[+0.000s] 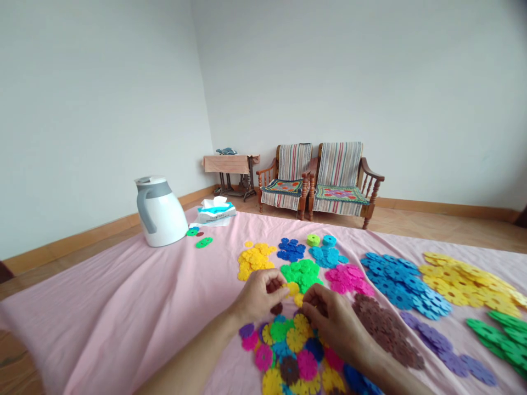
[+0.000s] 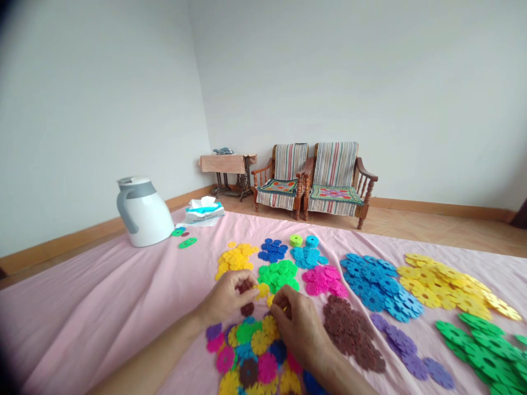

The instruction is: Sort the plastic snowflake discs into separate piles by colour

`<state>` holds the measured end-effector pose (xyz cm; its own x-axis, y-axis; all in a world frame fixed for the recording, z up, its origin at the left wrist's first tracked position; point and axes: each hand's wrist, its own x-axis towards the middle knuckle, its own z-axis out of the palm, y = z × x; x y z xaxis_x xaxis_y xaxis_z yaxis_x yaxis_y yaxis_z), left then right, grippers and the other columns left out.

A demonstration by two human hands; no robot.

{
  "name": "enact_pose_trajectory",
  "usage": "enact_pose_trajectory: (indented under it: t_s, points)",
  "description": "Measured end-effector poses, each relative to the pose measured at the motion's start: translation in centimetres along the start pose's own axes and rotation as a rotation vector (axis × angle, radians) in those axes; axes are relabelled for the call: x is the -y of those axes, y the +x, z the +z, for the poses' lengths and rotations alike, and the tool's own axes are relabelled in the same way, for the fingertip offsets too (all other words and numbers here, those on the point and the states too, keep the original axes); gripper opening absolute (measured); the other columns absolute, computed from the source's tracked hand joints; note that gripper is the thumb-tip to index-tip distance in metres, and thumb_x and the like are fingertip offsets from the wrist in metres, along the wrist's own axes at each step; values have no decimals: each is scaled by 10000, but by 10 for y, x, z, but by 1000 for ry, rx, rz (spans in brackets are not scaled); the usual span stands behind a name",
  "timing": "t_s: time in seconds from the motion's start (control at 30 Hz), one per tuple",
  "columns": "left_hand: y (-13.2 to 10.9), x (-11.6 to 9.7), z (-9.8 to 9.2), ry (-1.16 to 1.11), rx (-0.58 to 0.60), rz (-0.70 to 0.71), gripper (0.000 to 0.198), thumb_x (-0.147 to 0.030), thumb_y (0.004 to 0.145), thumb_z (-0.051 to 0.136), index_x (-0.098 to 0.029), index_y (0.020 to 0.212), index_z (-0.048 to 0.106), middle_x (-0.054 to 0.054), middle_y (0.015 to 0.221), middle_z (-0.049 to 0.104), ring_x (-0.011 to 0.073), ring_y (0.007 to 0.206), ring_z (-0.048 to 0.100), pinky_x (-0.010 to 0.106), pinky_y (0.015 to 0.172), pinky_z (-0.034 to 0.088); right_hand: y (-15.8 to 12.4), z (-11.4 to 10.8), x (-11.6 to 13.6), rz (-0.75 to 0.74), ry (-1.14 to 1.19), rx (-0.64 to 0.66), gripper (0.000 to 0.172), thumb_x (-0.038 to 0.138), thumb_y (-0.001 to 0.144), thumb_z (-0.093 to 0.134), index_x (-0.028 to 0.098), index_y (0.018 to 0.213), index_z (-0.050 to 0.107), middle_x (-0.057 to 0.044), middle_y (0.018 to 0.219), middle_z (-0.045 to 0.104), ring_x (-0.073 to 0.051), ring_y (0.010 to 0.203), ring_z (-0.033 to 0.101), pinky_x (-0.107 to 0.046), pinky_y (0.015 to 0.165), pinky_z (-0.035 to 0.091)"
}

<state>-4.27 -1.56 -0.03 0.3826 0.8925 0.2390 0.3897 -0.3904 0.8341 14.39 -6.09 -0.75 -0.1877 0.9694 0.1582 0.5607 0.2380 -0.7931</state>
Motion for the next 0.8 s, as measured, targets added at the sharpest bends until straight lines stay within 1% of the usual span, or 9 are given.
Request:
enact_pose_trajectory:
  t_s: [0.07, 0.17, 0.23, 0.33, 0.4, 0.47, 0.6, 0.7, 0.8]
  points:
    - [7, 11, -12, 97, -186, -8, 118, -253, 741, 567, -153, 678, 569, -19, 596, 563, 108, 561, 524, 192, 537, 399, 0, 2, -2, -1, 11, -18, 122, 248, 815, 466, 208, 719, 529, 47, 564, 503, -120, 526, 487, -221, 482, 314]
    - [15, 29, -35, 264, -423, -92, 91, -236, 728, 544, -173, 675, 583, -25, 604, 597, 118, 564, 558, 198, 551, 409, -1, 4, -3, -28, 0, -36, 139, 252, 826, 459, 212, 710, 525, 41, 582, 518, -121, 535, 490, -224, 489, 320]
    - [17, 39, -49, 373, -535, -186, 99, -249, 733, 551, -184, 676, 599, -20, 622, 629, 129, 585, 587, 203, 569, 415, -2, 4, -3, -48, -10, -38, 149, 251, 832, 456, 211, 706, 524, 37, 589, 524, -124, 540, 492, -227, 493, 320]
    - [18, 49, -64, 461, -623, -315, 93, -254, 737, 571, -193, 694, 627, -3, 669, 674, 150, 639, 627, 209, 590, 424, -3, 4, -3, -58, -17, -35, 152, 252, 835, 455, 208, 708, 524, 34, 592, 527, -127, 546, 494, -230, 497, 322]
    - [18, 53, -69, 459, -636, -350, 96, -237, 747, 565, -197, 748, 653, 11, 718, 700, 159, 668, 647, 211, 593, 433, -3, 4, -4, -61, -17, -37, 148, 253, 835, 458, 208, 712, 527, 33, 597, 531, -128, 549, 496, -231, 500, 327]
    - [18, 55, -71, 449, -631, -355, 126, -215, 753, 556, -199, 803, 670, 24, 773, 717, 166, 692, 659, 212, 598, 443, -3, 4, -4, -61, -13, -40, 148, 255, 835, 460, 209, 711, 527, 33, 601, 535, -129, 554, 501, -230, 501, 332]
    - [17, 55, -69, 446, -610, -318, 149, -198, 761, 544, -199, 826, 677, 23, 801, 718, 162, 703, 658, 210, 605, 452, -3, 2, -1, -39, -7, -58, 157, 259, 834, 456, 210, 702, 525, 31, 586, 536, -127, 534, 496, -228, 487, 326]
    - [16, 47, -59, 403, -554, -197, 154, -215, 784, 528, -188, 834, 671, 14, 771, 707, 147, 657, 643, 202, 587, 452, -1, -2, -1, -29, -43, -95, 155, 251, 831, 454, 209, 696, 518, 37, 553, 515, -123, 504, 479, -228, 470, 304]
    - [13, 32, -41, 322, -393, -20, 146, -216, 795, 531, -172, 809, 669, 15, 758, 698, 138, 658, 630, 199, 599, 453, 0, -5, -6, -37, -110, -159, 157, 245, 837, 444, 212, 692, 495, 43, 545, 500, -124, 509, 489, -225, 479, 305]
